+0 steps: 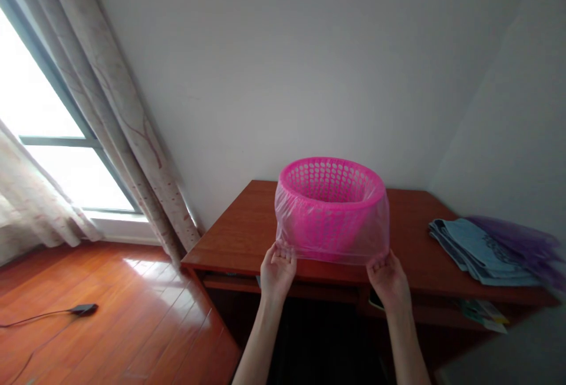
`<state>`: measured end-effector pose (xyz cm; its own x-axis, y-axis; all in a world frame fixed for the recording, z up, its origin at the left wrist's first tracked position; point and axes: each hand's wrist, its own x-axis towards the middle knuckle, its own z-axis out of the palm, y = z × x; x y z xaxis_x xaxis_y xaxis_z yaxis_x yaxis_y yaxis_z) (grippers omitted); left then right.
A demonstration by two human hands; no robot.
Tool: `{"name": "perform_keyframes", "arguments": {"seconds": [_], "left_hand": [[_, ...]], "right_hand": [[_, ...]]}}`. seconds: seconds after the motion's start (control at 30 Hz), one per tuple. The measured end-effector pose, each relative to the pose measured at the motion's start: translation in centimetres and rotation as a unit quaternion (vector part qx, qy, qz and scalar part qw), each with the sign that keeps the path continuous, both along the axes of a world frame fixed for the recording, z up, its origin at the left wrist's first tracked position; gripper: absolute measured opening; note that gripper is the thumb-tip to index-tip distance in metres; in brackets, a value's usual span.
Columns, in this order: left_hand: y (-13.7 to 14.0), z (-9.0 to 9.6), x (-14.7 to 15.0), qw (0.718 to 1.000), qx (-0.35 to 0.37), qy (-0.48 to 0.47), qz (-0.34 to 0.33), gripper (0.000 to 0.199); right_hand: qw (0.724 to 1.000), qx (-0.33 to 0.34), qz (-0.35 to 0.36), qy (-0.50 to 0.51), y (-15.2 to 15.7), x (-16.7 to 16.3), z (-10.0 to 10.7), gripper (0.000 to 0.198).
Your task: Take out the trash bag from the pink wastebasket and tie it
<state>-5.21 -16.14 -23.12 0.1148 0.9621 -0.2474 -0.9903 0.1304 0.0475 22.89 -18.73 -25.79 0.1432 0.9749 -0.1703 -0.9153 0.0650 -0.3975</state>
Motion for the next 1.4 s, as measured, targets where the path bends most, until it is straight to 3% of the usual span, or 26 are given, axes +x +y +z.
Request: {"name": "perform_keyframes", "arguments": {"seconds": [0.17,0.27,0.33,0.43,0.53,0.67,0.8,0.87,0.97,1.03,1.13,1.17,1.2,1.23,1.27,1.33,1.4], "left_hand": [[-1.5,3.2,1.1,0.999,0.032,-0.01,-0.027,0.027],[-1.5,5.7,1.6,0.993,0.074,0.052,-0.072,0.028],[-1.3,7.3,1.9,0.984,0.106,0.101,-0.1,0.041],[-0.8,9.6,2.1,0.97,0.152,0.156,-0.109,0.067],[-0.2,12.2,2.0,0.955,0.209,0.194,-0.085,0.076],[1.2,15.5,0.3,0.925,0.291,0.242,-0.035,0.065],[3.3,16.7,-2.7,0.883,0.279,0.377,0.02,0.036],[4.0,16.5,-3.9,0.833,0.271,0.471,0.107,0.031],[4.9,15.9,-4.8,0.732,0.284,0.584,0.206,0.053],[5.8,15.7,-5.1,0.687,0.285,0.629,0.226,0.055],[7.9,16.1,-5.4,0.642,0.277,0.676,0.232,0.025],[8.8,16.4,-5.6,0.636,0.275,0.687,0.219,0.015],[9.8,16.7,-5.7,0.639,0.274,0.691,0.198,0.008],[10.8,17.1,-5.9,0.654,0.271,0.685,0.171,0.006],[11.9,17.5,-6.1,0.683,0.267,0.667,0.135,0.007],[14.1,18.4,-6.6,0.747,0.255,0.612,0.057,0.007],[16.2,19.2,-7.1,0.777,0.247,0.578,-0.025,0.007]], "right_hand": [[0.983,0.094,-0.022,0.157,-1.2,-1.0,3.7,0.021],[0.957,0.189,0.017,0.218,-0.9,-1.7,7.1,0.022],[0.948,0.228,0.031,0.219,-0.2,-1.8,9.2,0.021],[0.956,0.238,0.016,0.169,0.9,-1.7,11.9,0.027],[0.968,0.23,-0.012,0.096,1.9,-1.4,14.2,0.04],[0.967,0.236,-0.07,-0.066,2.9,-0.7,16.3,0.045],[0.938,0.199,-0.079,-0.273,3.0,1.6,16.7,0.038],[0.895,0.15,-0.09,-0.409,2.7,3.2,16.5,0.034],[0.784,0.104,-0.18,-0.585,2.5,5.2,16.3,0.045],[0.709,0.108,-0.232,-0.657,3.2,6.0,16.5,0.054],[0.599,0.159,-0.244,-0.746,5.3,6.6,17.5,0.038],[0.575,0.172,-0.232,-0.766,6.2,6.7,17.8,0.03],[0.571,0.177,-0.215,-0.772,7.2,6.9,18.3,0.023],[0.595,0.174,-0.198,-0.759,8.2,7.0,18.6,0.019],[0.642,0.167,-0.178,-0.726,9.1,7.2,19.0,0.017],[0.763,0.154,-0.135,-0.614,11.1,7.6,19.5,0.015],[0.847,0.15,-0.082,-0.503,12.9,8.1,19.8,0.014]]}}
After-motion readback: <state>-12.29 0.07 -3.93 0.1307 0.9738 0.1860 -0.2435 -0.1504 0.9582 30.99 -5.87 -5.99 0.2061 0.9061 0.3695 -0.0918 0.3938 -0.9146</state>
